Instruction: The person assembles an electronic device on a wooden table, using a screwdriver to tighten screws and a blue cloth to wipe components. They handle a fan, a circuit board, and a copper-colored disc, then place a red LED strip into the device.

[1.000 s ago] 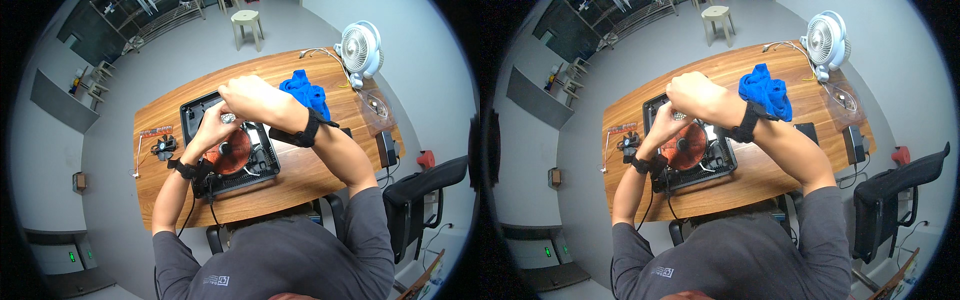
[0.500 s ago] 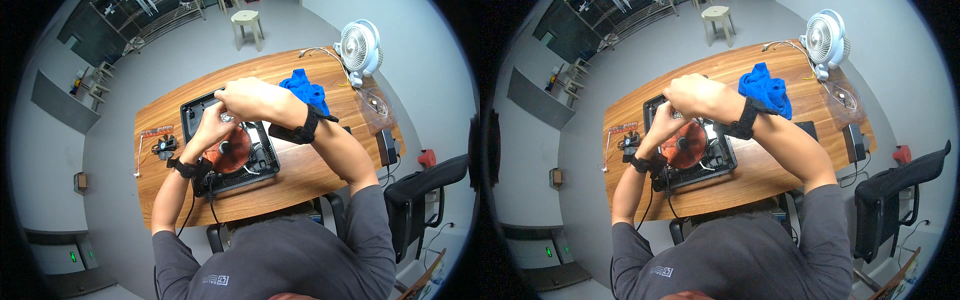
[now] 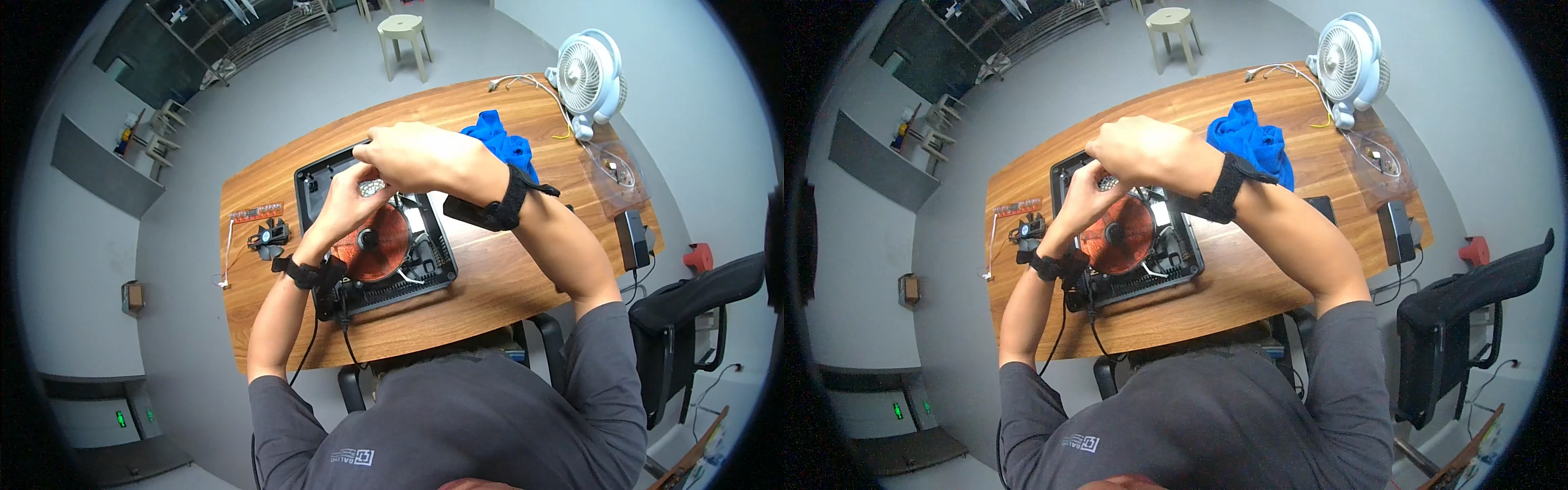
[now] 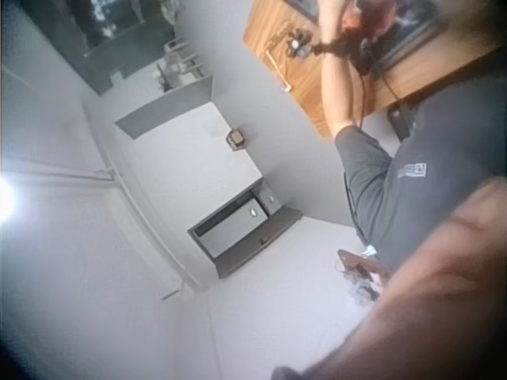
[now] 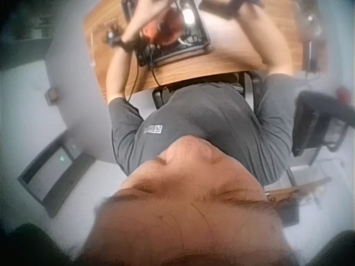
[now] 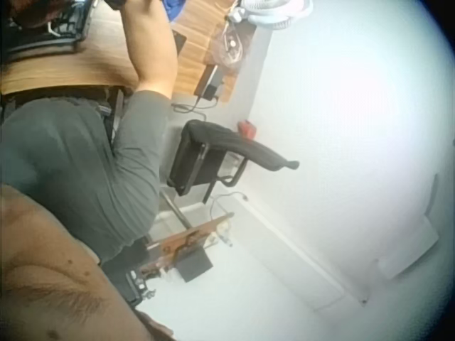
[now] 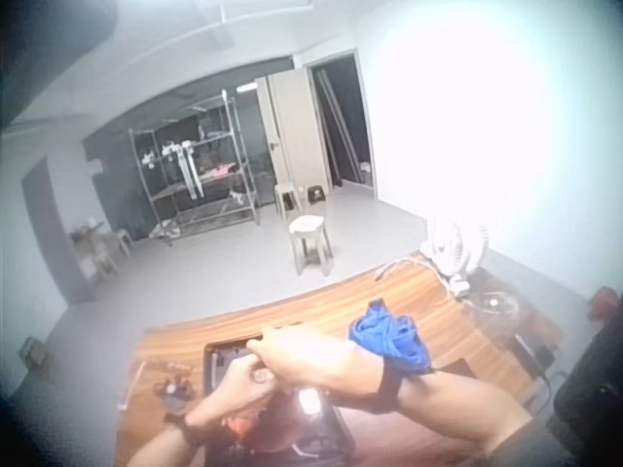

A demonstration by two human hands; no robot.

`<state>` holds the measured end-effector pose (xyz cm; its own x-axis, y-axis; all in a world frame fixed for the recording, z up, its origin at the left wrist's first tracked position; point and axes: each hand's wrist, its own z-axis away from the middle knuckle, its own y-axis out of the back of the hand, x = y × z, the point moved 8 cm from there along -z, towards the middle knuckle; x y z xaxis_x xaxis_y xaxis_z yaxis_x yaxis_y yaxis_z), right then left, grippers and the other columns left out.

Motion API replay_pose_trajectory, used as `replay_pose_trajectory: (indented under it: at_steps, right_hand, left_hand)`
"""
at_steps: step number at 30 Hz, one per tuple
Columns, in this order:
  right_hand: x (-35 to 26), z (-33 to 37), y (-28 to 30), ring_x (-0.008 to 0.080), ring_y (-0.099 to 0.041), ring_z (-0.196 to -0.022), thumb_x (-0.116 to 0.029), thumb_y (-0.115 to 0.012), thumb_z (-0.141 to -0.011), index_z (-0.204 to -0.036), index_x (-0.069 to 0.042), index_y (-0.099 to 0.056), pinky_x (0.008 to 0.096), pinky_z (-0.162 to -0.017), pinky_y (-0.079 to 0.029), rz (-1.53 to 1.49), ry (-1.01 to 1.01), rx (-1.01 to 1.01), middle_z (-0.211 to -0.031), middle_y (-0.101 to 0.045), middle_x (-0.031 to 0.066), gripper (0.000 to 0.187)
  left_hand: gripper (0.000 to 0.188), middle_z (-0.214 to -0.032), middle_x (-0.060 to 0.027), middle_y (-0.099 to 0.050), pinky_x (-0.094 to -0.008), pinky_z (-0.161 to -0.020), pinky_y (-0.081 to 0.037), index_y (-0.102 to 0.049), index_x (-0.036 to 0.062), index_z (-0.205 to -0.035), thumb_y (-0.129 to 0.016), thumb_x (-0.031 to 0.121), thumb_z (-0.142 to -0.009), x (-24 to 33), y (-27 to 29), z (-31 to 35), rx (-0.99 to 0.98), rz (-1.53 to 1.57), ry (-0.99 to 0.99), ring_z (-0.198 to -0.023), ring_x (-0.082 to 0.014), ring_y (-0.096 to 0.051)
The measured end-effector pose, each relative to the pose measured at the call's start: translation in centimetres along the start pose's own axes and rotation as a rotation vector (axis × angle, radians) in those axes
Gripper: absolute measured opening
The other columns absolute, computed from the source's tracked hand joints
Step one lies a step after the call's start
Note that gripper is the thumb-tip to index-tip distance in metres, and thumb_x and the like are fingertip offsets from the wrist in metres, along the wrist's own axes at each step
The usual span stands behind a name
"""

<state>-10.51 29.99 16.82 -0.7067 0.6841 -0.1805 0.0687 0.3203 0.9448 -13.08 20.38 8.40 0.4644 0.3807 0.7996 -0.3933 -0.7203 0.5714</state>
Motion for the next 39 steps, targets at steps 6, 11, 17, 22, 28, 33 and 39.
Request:
replay_pose_trajectory:
  at_steps: [6, 11, 17, 22, 28, 33, 39]
  right_hand:
    - [0.7, -0.9, -1.2, 0.0368, -0.073, -0.08, -0.015, -0.073, -0.08, -0.081, 0.003, -0.071, 0.044, -0.071, -0.059, 0.01, -0.178, -0.094, -0.081, -0.071, 0.0232, 0.019]
    - [0.7, -0.3, -0.6, 0.0393, -0.071, -0.079, -0.024, -0.072, -0.084, -0.091, 0.004, -0.068, 0.0453, -0.07, -0.059, 0.025, -0.148, -0.007, -0.081, -0.07, 0.023, 0.03]
    - [0.2, -0.3, -0.6, 0.04, -0.071, -0.085, -0.022, -0.078, -0.079, -0.101, 0.002, -0.066, 0.0467, -0.074, -0.059, -0.008, -0.046, -0.075, -0.088, -0.071, 0.0225, 0.035]
    - [0.2, -0.5, -0.1, 0.0399, -0.071, -0.088, -0.019, -0.079, -0.078, -0.1, 0.002, -0.066, 0.0466, -0.075, -0.058, -0.003, -0.09, -0.213, -0.089, -0.072, 0.0223, 0.032]
    - [-0.4, 0.0, 2.6, 0.0407, -0.07, -0.087, -0.018, -0.076, -0.083, -0.101, 0.002, -0.064, 0.0474, -0.075, -0.057, -0.05, -0.089, -0.129, -0.089, -0.07, 0.022, 0.028]
    - [1.1, 1.6, 3.6, 0.0422, -0.068, -0.089, -0.021, -0.073, -0.089, -0.102, 0.002, -0.062, 0.049, -0.077, -0.054, -0.043, -0.116, -0.058, -0.089, -0.069, 0.0222, 0.029]
    - [1.9, 2.6, 2.9, 0.0422, -0.067, -0.09, -0.021, -0.072, -0.089, -0.102, 0.001, -0.062, 0.0493, -0.077, -0.054, -0.047, -0.166, -0.13, -0.09, -0.069, 0.0221, 0.028]
  left_hand:
    - [0.031, -0.105, -0.0121, -0.074, -0.0335, -0.09, -0.053, -0.069, -0.0036, -0.109, -0.079, 0.017, -0.088, 0.3, -0.2, -0.2, -0.053, -0.038, 0.043, -0.1, -0.0162, -0.067]
    - [0.03, -0.103, -0.0116, -0.074, -0.0336, -0.088, -0.053, -0.069, -0.004, -0.108, -0.079, 0.016, -0.087, 0.5, -0.2, -0.1, -0.035, -0.089, -0.113, -0.098, -0.0154, -0.067]
    - [0.037, -0.112, -0.0166, -0.074, -0.0351, -0.096, -0.053, -0.068, -0.004, -0.117, -0.077, 0.015, -0.087, -0.1, 0.2, 0.0, 0.024, -0.019, -0.012, -0.106, -0.023, -0.071]
    - [0.038, -0.11, -0.0158, -0.075, -0.0355, -0.094, -0.053, -0.068, -0.0039, -0.118, -0.077, 0.016, -0.088, 0.8, 0.4, -0.1, -0.001, -0.023, -0.017, -0.105, -0.0204, -0.07]
    - [0.035, -0.108, -0.0149, -0.074, -0.0356, -0.093, -0.053, -0.068, -0.0025, -0.117, -0.076, 0.016, -0.089, 1.9, 1.3, 0.1, -0.014, -0.097, -0.078, -0.104, -0.0237, -0.07]
    - [0.037, -0.115, -0.0191, -0.072, -0.0388, -0.097, -0.054, -0.069, -0.0005, -0.12, -0.075, 0.014, -0.086, -2.2, 0.2, 0.5, -0.222, -0.286, -0.015, -0.111, -0.0306, -0.069]
    - [0.033, -0.114, -0.0184, -0.069, -0.0444, -0.096, -0.052, -0.072, 0.0037, -0.118, -0.072, 0.019, -0.089, -3.2, -1.8, 1.2, -0.317, -0.497, -0.112, -0.107, -0.0373, -0.066]
